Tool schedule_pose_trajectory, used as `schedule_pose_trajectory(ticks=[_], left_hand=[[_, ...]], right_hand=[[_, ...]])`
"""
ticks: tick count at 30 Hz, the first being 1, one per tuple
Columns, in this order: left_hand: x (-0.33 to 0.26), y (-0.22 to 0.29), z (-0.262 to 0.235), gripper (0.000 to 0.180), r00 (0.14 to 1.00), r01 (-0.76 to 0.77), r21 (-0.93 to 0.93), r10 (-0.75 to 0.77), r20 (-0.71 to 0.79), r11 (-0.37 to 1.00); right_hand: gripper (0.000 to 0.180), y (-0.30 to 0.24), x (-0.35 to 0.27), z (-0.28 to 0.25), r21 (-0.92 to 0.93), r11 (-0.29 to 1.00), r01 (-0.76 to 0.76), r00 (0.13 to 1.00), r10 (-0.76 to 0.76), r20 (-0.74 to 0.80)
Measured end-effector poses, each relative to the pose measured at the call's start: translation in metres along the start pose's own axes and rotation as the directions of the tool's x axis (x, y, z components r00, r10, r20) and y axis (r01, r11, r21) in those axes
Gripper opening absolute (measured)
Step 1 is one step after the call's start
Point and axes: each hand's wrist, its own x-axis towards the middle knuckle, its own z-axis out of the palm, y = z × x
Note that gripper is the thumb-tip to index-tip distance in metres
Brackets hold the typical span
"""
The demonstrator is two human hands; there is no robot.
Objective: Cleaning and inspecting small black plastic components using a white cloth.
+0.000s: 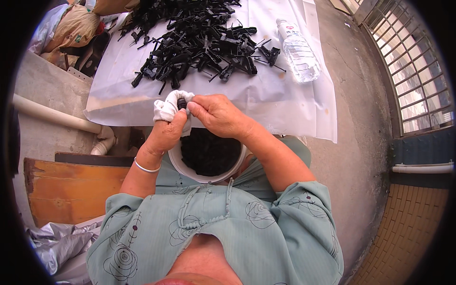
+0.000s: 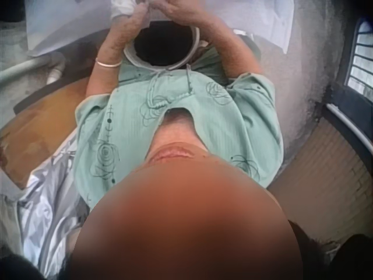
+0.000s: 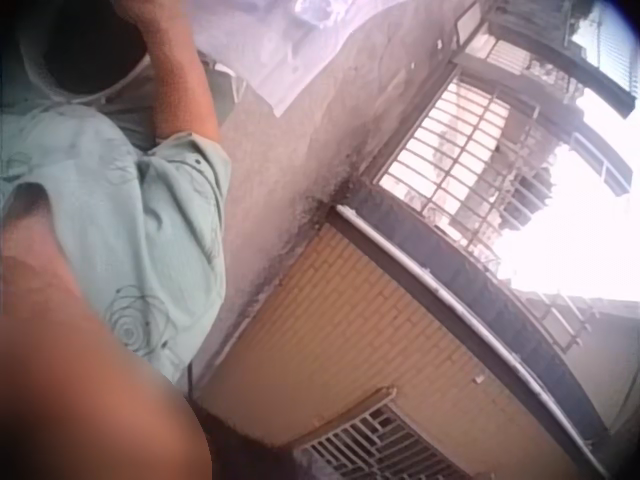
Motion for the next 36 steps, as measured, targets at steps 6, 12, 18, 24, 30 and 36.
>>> schedule_pose_trajectory(ticks=[6,12,18,24,30,36], left_hand=[[0.001,0.005,0.012,0.025,0.978,-0.163,0.363,0.198,-0.063,0.918],[-0.005,0.010,0.006,0.028,0.977,-0.208,0.455,0.201,0.064,0.866],[-0.004,0.011,-0.006,0.029,0.923,-0.383,0.721,0.277,0.268,0.577],[0.001,0.019,-0.005,0.024,0.949,-0.283,0.256,0.308,-0.064,0.924],[0.002,0.040,-0.012,0.038,0.946,-0.150,0.337,0.036,0.323,0.929],[0.000,0.017,-0.003,0.030,0.996,-0.052,0.082,0.045,0.082,0.995]], right_hand=[[0.022,-0.005,0.000,0.010,-0.132,0.990,0.055,0.987,-0.074,-0.140],[0.023,-0.007,-0.004,-0.020,-0.247,0.967,-0.064,0.992,0.036,-0.118],[0.025,0.023,0.000,-0.063,-0.678,0.483,-0.554,0.796,0.070,-0.601],[0.027,0.011,-0.002,-0.046,-0.714,0.687,-0.134,0.949,-0.119,-0.293],[0.022,-0.017,-0.008,-0.034,-0.315,0.948,0.038,0.982,0.024,0.190],[0.029,-0.022,-0.008,-0.027,-0.142,0.990,-0.003,0.995,-0.011,-0.097]])
